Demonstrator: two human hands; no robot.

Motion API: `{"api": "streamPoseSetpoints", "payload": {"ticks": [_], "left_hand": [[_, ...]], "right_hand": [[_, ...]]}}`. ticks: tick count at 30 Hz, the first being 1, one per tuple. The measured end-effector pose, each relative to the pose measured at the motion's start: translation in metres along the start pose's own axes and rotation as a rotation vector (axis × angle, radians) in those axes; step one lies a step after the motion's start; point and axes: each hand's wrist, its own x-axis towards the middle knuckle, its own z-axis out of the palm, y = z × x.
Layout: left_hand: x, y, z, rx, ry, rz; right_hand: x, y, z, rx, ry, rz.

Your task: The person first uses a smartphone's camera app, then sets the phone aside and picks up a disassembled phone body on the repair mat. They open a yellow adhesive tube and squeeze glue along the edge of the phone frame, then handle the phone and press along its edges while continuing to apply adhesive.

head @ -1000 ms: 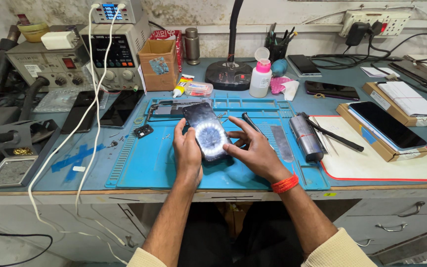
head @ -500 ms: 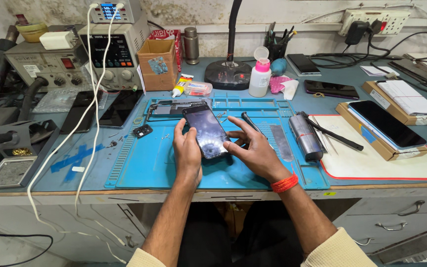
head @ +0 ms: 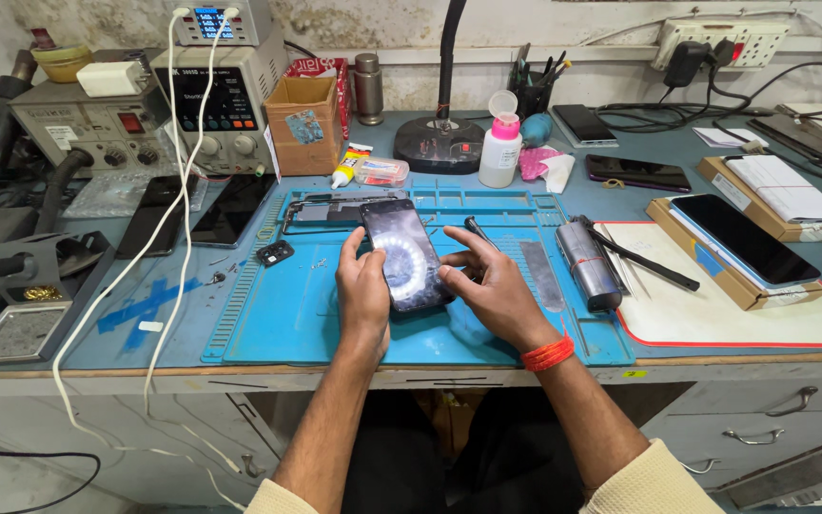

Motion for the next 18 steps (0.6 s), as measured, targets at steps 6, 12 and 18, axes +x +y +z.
{"api": "streamPoseSetpoints", "payload": {"ticks": [6, 12, 18], "left_hand": [[-0.0006, 0.0004, 0.0013, -0.069, -0.054, 0.023], [-0.0028, 0.0024, 0.0012, -0.059, -0.068, 0.017], [-0.0027, 0.0016, 0.0025, -0.101, -0.117, 0.061]], "right_hand": [[-0.0002, -0.0012, 0.0001, -0.006, 0.003, 0.018], [-0.0002, -0.0028, 0.0011, 0.017, -0.013, -0.001], [-0.0004, -0.0076, 0.0008, -0.115, -0.033, -0.035]]}}
